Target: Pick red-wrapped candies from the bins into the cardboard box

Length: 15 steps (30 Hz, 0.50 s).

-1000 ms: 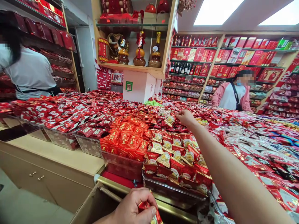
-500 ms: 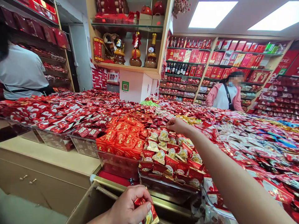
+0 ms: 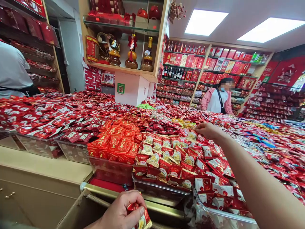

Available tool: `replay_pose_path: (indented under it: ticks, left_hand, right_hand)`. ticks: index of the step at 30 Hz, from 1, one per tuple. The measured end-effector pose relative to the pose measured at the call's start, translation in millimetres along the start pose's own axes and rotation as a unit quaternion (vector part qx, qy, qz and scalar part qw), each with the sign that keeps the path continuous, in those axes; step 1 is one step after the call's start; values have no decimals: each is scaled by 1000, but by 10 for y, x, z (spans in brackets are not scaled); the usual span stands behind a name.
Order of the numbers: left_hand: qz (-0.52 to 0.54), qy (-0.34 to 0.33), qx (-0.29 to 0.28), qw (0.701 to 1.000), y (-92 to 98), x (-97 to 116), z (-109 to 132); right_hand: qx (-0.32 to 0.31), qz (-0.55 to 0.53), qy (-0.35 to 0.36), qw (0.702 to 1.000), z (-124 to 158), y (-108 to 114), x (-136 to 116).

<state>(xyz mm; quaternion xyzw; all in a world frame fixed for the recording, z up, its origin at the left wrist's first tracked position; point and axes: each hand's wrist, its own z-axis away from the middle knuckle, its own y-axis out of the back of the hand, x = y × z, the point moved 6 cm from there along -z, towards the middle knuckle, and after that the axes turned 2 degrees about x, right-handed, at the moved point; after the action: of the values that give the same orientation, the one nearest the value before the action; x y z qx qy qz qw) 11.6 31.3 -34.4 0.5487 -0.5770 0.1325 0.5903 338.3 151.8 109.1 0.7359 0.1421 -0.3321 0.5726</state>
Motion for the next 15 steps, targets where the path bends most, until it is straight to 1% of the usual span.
replay_pose_path:
  ticks: [3, 6, 8, 12, 15]
  left_hand:
    - [-9, -2, 3, 1000, 0, 5, -8]
    - [-14, -5, 7, 1000, 2, 13, -5]
    - [-14, -7, 10, 1000, 6, 20, -1]
    - [-13, -4, 13, 1000, 14, 23, 0]
    - [-9, -7, 7, 1000, 4, 28, -1]
  right_hand:
    - [-57, 6, 1, 998, 56, -131, 146]
    - [-108, 4, 21, 994, 134, -309, 137]
    - [-124, 11, 35, 992, 164, -384, 103]
    - [-123, 57, 64, 989, 161, -405, 59]
    - [-78, 119, 88, 986, 141, -327, -36]
